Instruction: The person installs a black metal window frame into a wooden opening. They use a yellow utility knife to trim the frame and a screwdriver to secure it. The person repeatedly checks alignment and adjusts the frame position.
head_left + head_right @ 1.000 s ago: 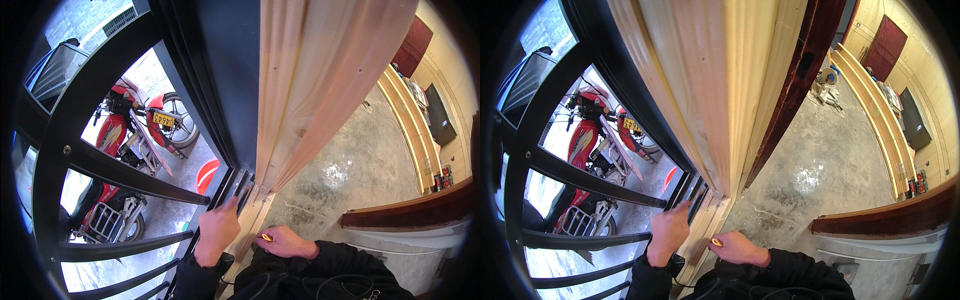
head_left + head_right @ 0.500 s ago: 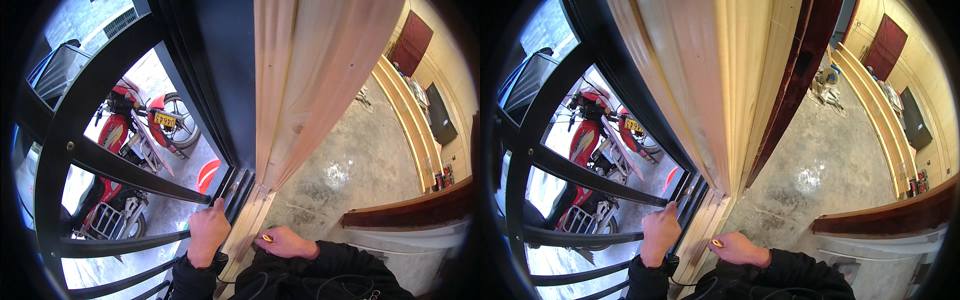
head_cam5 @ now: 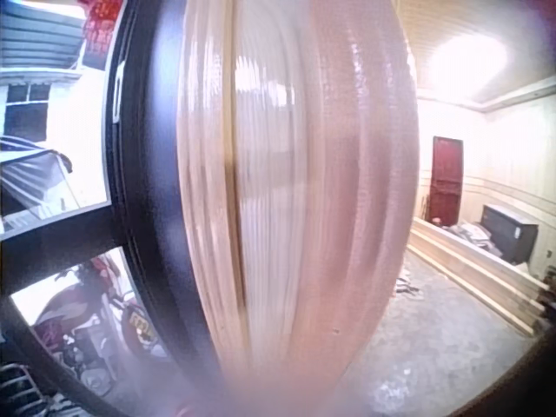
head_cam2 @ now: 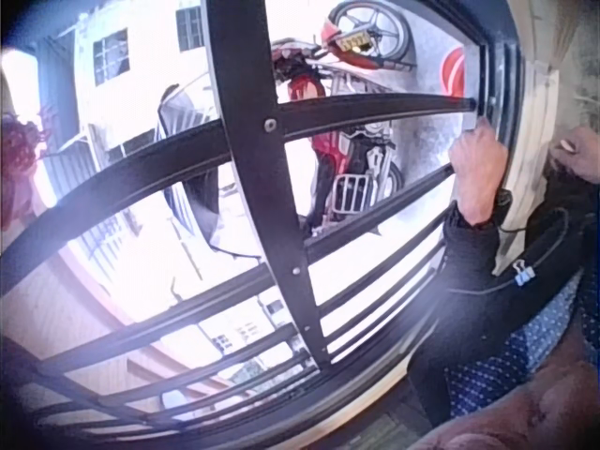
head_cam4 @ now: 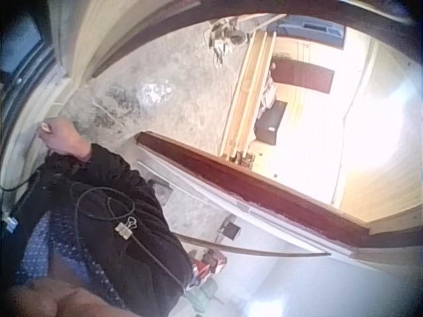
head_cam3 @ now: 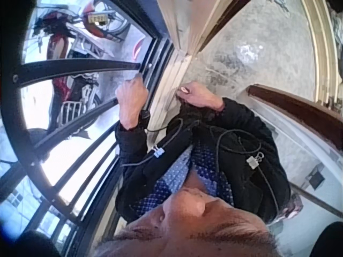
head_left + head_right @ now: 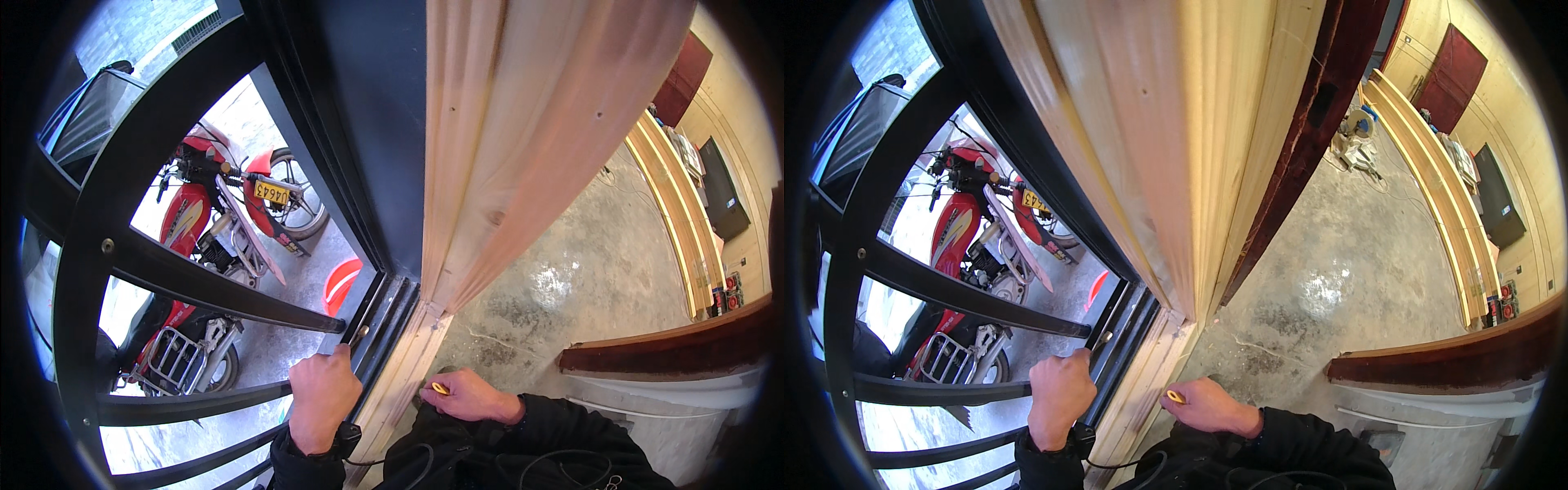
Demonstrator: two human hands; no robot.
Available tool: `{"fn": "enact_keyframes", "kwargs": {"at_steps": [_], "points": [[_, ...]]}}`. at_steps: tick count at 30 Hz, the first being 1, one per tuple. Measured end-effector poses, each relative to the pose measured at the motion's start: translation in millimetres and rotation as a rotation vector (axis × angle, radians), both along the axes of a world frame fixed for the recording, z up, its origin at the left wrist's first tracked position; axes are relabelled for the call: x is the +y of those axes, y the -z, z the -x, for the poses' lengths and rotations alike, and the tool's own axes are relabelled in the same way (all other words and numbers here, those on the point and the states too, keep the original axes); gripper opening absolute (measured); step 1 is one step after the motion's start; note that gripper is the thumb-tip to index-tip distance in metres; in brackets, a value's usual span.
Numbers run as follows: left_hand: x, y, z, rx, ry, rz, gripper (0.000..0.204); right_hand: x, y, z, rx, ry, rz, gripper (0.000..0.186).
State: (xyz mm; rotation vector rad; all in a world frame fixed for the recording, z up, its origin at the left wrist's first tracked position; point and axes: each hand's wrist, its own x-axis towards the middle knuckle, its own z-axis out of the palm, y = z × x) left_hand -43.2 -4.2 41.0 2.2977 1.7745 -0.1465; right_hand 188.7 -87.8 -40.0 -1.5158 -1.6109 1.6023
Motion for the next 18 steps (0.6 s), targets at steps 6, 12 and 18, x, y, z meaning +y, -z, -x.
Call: {"fn": "enact_keyframes", "kwargs": {"at_steps": [6,12,18], "points": [[8.0,11.3,-5.8,-0.014,0.072,-0.058,0.01,1.6,-0.2,1.3,-0.003,0.001,0.003,0.034],[25.6,24.7,-23.8,-0.099,0.098,-0.115,0.011,1.5,-0.4,2.4,-0.006,0.027,0.003,0.034],[42.0,35.3,-38.5,-0.154,0.085,-0.095,0.014,1.8,2.0,1.5,-0.019,0.036,0.002,0.033]]}}
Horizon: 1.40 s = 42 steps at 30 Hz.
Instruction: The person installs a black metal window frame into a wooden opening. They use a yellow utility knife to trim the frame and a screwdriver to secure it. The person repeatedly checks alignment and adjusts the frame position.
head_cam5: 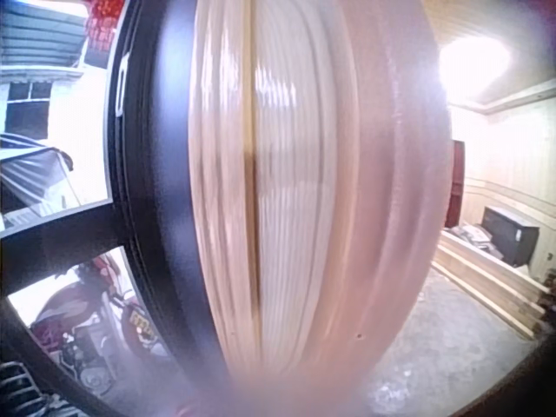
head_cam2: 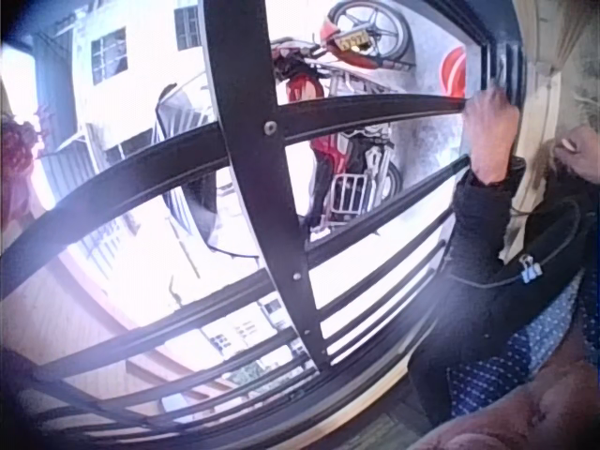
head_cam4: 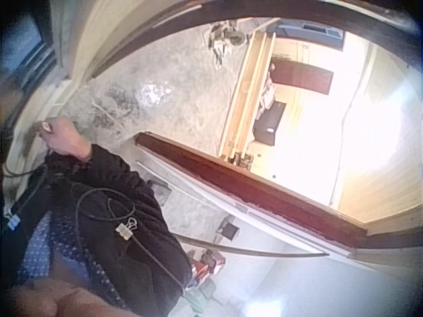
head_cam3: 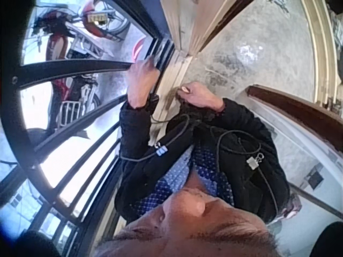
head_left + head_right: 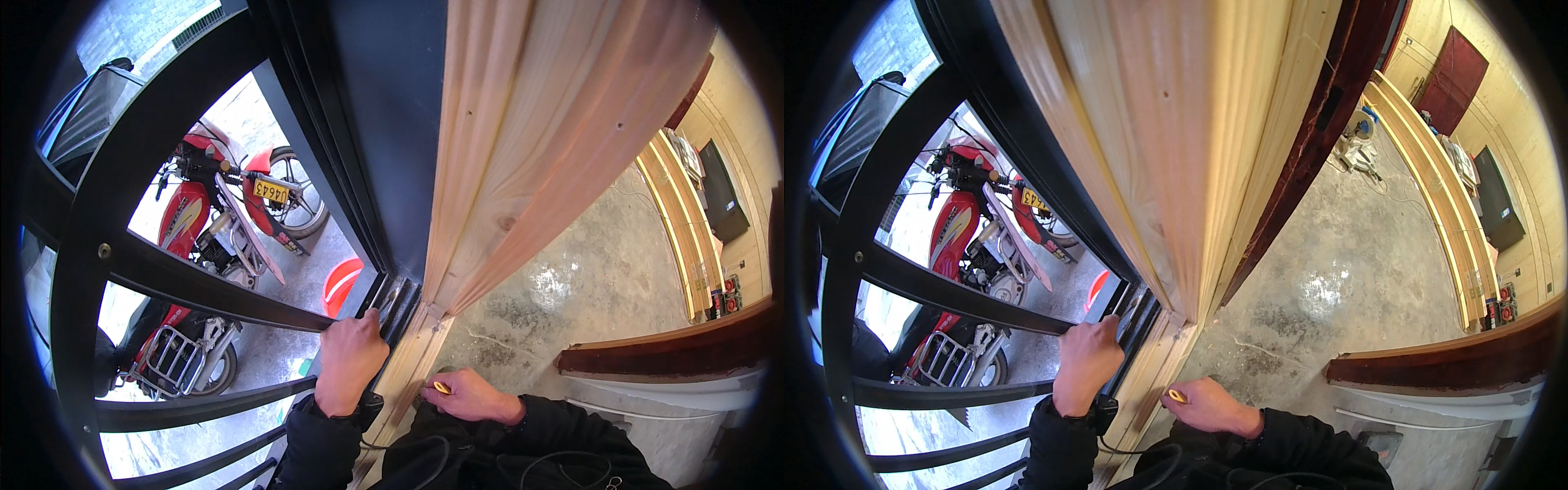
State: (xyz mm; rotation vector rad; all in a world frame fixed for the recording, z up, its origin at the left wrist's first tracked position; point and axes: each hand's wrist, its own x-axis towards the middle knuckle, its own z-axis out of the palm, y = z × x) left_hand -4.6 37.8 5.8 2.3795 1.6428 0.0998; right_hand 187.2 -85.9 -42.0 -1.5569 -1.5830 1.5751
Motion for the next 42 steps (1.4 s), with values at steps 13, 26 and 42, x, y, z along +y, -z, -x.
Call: {"fn": "enact_keyframes", "kwargs": {"at_steps": [13,26,42], "points": [[5.7,25.1,-6.8,-0.157,-0.036,-0.055,0.017,-0.2,-1.4,4.1,-0.011,-0.01,-0.023,0.034],[-0.4,23.1,0.9,-0.171,-0.019,-0.108,0.018,-3.7,-4.6,5.1,-0.011,0.007,0.011,0.036],[-39.4,-14.7,15.3,-0.074,0.248,-0.034,0.018,-7.3,-4.7,9.3,-0.048,-0.079,-0.02,0.032]]}}
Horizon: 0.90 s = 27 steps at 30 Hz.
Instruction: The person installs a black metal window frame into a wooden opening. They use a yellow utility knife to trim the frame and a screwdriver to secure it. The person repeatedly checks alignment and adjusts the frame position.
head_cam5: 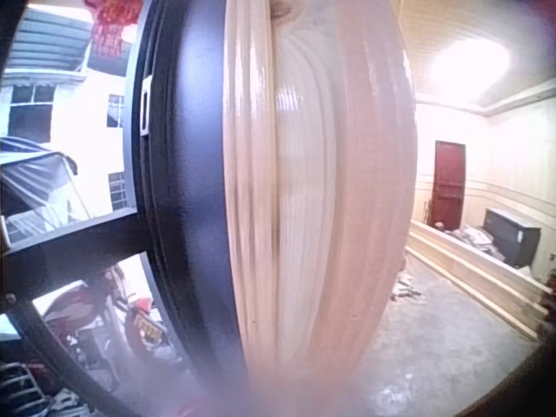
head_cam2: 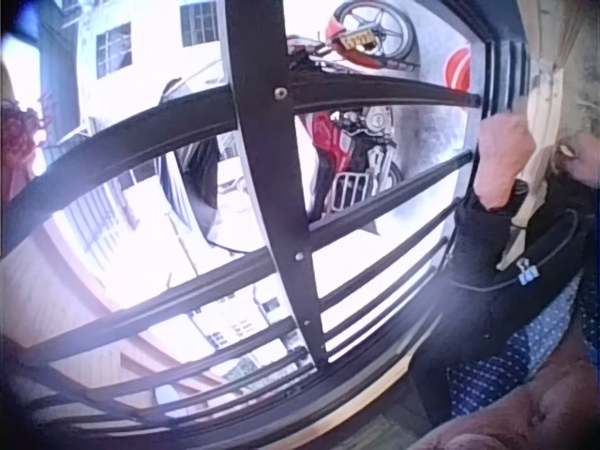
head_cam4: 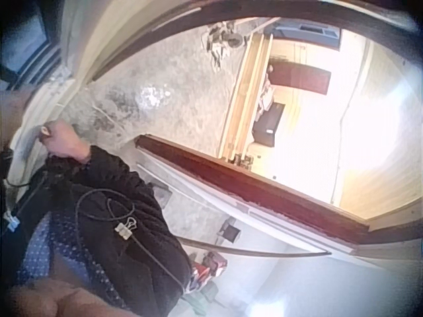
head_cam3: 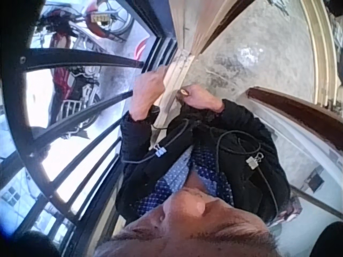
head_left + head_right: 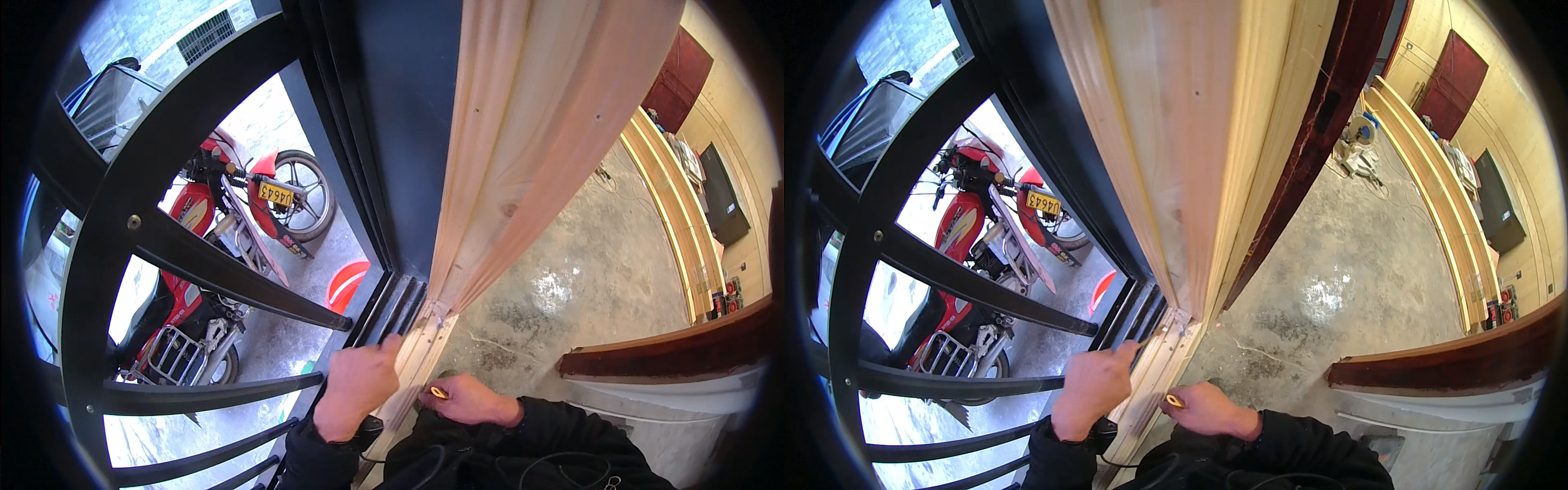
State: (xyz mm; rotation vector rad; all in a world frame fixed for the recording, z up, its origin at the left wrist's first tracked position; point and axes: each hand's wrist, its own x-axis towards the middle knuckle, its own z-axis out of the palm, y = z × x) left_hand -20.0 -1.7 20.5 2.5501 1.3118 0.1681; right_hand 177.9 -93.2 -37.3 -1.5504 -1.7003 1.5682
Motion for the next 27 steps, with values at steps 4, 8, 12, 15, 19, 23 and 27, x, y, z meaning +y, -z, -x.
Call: {"fn": "enact_keyframes", "kwargs": {"at_steps": [4,8,12,15,19,23,27], "points": [[2.4,-2.8,15.4,0.061,-0.159,0.015,0.022,0.9,0.3,-2.0,0.028,0.037,0.011,0.032],[4.7,1.9,20.3,0.096,-0.24,0.009,0.021,1.9,0.9,-1.9,0.018,0.032,0.002,0.033],[7.0,9.3,21.6,0.112,-0.246,-0.012,0.018,4.1,1.3,-2.5,0.009,0.047,-0.008,0.029],[10.3,14.4,18.2,0.076,-0.277,-0.054,0.014,8.8,0.1,-4.4,-0.029,0.128,-0.098,0.026],[21.0,17.9,7.5,0.082,-0.275,-0.054,0.012,18.2,-5.1,-11.8,-0.129,0.191,-0.261,0.027],[37.3,23.7,-7.9,0.057,-0.261,-0.066,0.012,30.9,-4.7,-17.6,-0.254,0.209,-0.533,0.039],[46.0,40.5,-19.2,-0.007,-0.226,-0.124,0.011,48.2,7.9,-21.1,-0.43,0.171,-0.633,0.035]]}}
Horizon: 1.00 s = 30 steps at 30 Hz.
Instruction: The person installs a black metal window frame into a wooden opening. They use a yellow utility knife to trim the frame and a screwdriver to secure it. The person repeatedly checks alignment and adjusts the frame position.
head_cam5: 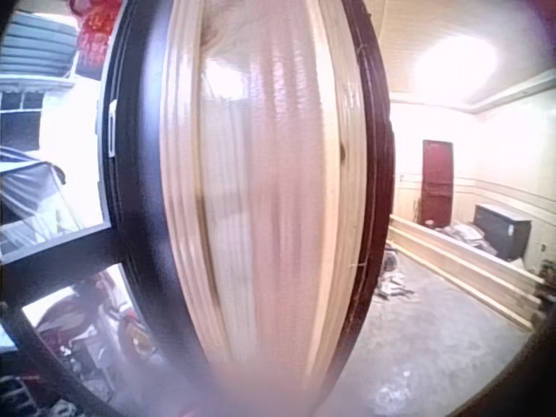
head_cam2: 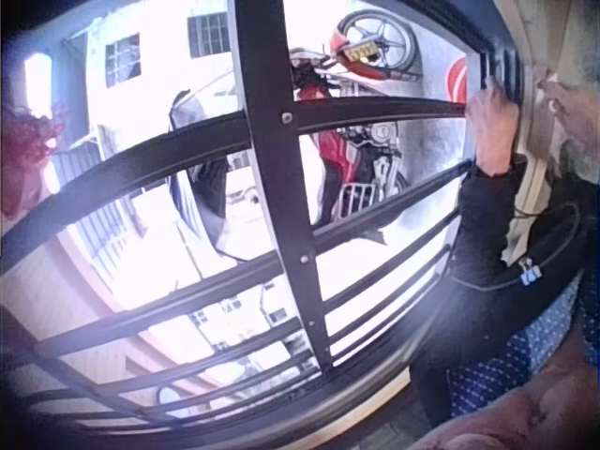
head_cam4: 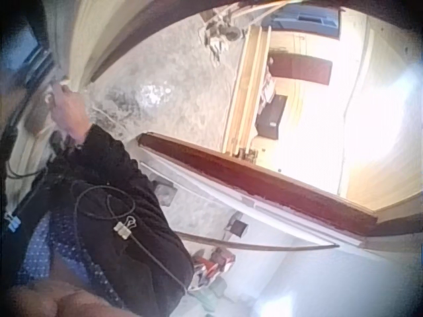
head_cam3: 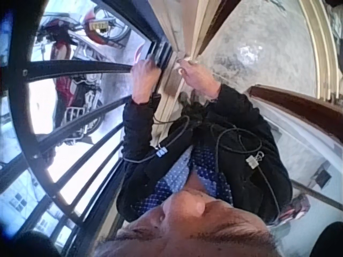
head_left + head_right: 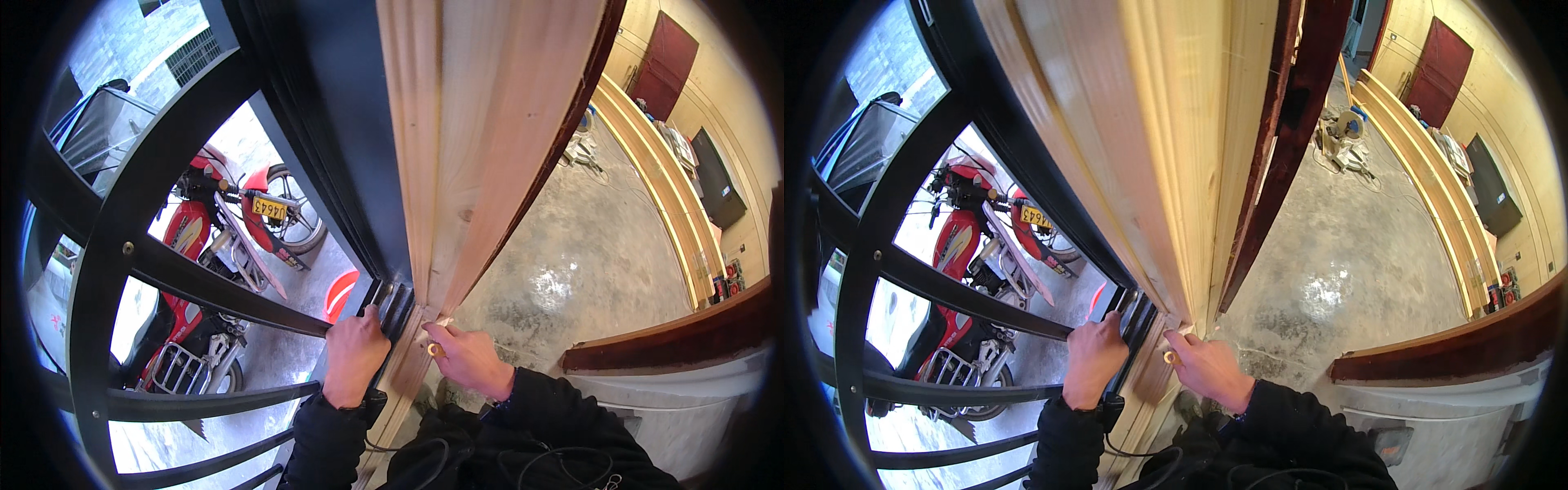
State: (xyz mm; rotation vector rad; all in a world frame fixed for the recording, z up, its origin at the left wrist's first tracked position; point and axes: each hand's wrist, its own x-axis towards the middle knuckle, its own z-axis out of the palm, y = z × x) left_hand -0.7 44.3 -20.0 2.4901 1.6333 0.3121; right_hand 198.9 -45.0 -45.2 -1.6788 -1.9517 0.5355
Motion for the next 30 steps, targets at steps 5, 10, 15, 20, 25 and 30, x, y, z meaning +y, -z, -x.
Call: {"fn": "enact_keyframes", "kwargs": {"at_steps": [5,10,15,20,25,30], "points": [[5.0,16.0,0.8,-0.099,0.021,-0.091,0.018,7.2,8.4,0.3,-0.111,-0.022,0.005,0.024],[-0.6,6.6,3.4,0.053,-0.057,0.05,0.016,17.1,4.6,0.6,-0.107,-0.079,0.117,0.023],[-12.4,6.5,12.3,0.003,-0.033,-0.024,0.009,14.8,13.3,-1.6,-0.049,-0.132,-0.034,0.022],[-29.9,16.2,40.3,0.117,0.115,-0.047,0.017,-7.2,24.7,-14.4,-0.044,-0.097,0.165,0.018],[-29.4,11.7,48.0,0.159,0.028,-0.113,0.02,-19.0,25.7,-15.1,0.056,-0.078,0.158,0.018],[-12.2,2.0,17.1,0.135,-0.044,0.004,0.009,-21.5,18.7,0.6,0.153,-0.053,0.197,0.018]]}}
